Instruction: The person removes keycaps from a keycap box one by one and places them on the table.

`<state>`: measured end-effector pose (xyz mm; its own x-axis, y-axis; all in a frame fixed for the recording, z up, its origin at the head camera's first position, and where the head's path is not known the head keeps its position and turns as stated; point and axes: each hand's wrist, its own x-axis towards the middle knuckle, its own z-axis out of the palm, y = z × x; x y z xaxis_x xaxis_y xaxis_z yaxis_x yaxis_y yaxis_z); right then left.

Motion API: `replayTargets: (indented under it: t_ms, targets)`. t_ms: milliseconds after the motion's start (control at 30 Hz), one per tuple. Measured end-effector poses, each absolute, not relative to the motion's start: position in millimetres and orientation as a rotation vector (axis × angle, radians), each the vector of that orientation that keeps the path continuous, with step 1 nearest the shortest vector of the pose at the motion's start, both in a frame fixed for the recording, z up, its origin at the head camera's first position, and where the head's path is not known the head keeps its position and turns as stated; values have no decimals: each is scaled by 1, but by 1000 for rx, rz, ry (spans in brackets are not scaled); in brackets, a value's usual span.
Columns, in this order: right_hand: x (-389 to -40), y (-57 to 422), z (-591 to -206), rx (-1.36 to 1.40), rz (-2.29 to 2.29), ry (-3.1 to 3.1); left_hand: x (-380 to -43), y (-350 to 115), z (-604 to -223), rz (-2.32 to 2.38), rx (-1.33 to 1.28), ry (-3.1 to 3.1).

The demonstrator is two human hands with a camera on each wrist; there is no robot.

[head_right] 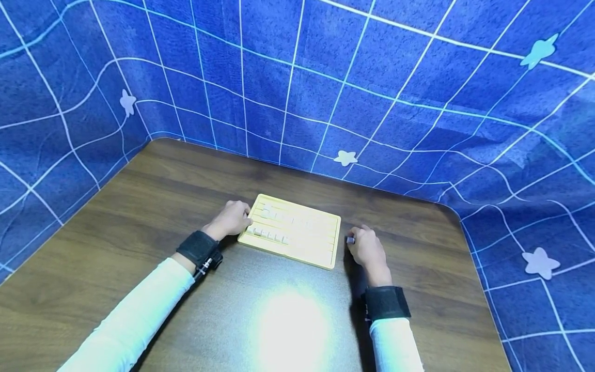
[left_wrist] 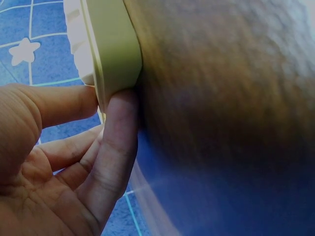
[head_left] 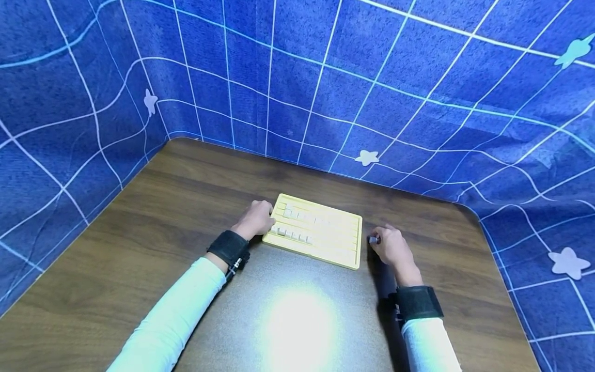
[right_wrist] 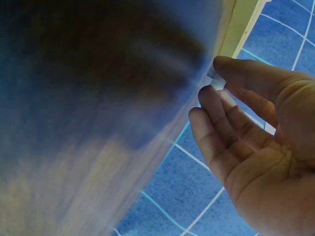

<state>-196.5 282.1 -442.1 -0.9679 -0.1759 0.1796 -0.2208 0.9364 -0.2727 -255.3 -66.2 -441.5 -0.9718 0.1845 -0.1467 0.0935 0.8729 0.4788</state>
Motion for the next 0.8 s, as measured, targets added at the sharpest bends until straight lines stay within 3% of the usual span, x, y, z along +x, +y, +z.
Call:
replayTargets:
  t_ms: [800]
  targets:
    - [-197,277,-436,83,361,-3180,-257,-66,-441,727,216,2843]
